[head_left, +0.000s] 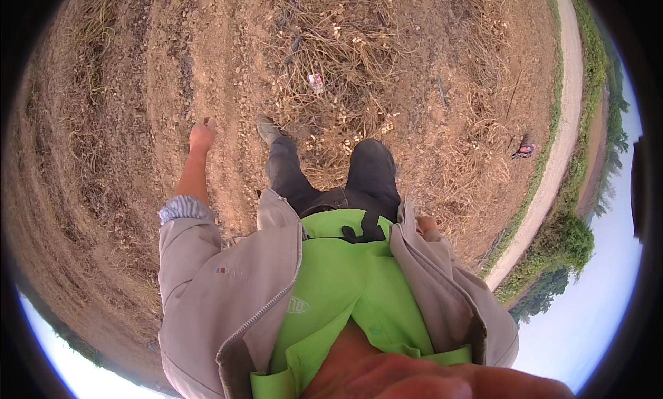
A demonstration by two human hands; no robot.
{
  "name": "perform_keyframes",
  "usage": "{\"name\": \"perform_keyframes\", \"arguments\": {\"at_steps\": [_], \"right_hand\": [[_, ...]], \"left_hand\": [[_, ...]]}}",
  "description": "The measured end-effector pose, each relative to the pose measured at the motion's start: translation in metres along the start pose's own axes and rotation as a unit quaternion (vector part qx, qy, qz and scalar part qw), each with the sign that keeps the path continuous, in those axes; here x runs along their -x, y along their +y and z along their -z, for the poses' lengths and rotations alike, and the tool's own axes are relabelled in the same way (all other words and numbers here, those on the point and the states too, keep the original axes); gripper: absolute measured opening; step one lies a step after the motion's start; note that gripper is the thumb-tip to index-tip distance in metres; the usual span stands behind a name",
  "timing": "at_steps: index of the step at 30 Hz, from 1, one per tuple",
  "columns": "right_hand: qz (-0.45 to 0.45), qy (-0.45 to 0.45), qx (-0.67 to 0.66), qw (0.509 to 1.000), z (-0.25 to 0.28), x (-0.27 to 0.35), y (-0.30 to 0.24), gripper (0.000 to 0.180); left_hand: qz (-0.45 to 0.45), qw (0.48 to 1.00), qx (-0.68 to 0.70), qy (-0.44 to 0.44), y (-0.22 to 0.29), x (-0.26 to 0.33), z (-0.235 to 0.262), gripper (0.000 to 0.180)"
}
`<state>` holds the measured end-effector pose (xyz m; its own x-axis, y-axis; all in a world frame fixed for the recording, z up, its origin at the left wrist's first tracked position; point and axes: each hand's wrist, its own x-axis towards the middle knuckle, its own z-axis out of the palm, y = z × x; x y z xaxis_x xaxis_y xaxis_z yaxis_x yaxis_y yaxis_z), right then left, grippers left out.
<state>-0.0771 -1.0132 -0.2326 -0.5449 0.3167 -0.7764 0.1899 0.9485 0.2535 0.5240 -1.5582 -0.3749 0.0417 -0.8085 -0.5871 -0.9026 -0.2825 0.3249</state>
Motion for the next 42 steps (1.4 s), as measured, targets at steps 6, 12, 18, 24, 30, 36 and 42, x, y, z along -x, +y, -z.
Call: {"name": "perform_keyframes", "arguments": {"at_steps": [6,12,18,24,30,36,42], "right_hand": [[0.183,0.026,-0.118,0.976,-0.061,0.072,-0.13,0.031],[0.365,0.034,-0.095,0.925,-0.124,0.106,-0.214,0.029],[0.231,-0.007,-0.108,0.967,-0.186,0.053,-0.202,0.033],[0.115,0.025,-0.077,0.99,-0.286,0.018,-0.046,0.025],[0.136,-0.048,0.119,0.982,-0.377,0.069,0.09,0.035],[0.027,-0.054,-0.008,0.998,-0.392,0.101,0.061,0.032],[0.035,-0.037,-0.156,0.986,-0.365,0.113,-0.044,0.028]], "left_hand": [[0.055,0.998,-0.033,-0.026,0.034,-0.073,0.057,0.054],[-0.041,0.989,-0.119,-0.084,0.057,-0.034,0.042,0.053],[-0.026,0.976,-0.124,-0.177,0.054,-0.071,-0.028,0.053],[0.142,0.941,0.026,-0.307,0.083,-0.192,-0.209,0.051],[0.204,0.968,0.011,-0.145,0.158,-0.274,-0.365,0.058],[0.234,0.91,0.241,-0.242,0.161,-0.249,-0.34,0.043],[0.157,0.928,0.247,-0.229,0.156,-0.173,-0.224,0.022]]}}
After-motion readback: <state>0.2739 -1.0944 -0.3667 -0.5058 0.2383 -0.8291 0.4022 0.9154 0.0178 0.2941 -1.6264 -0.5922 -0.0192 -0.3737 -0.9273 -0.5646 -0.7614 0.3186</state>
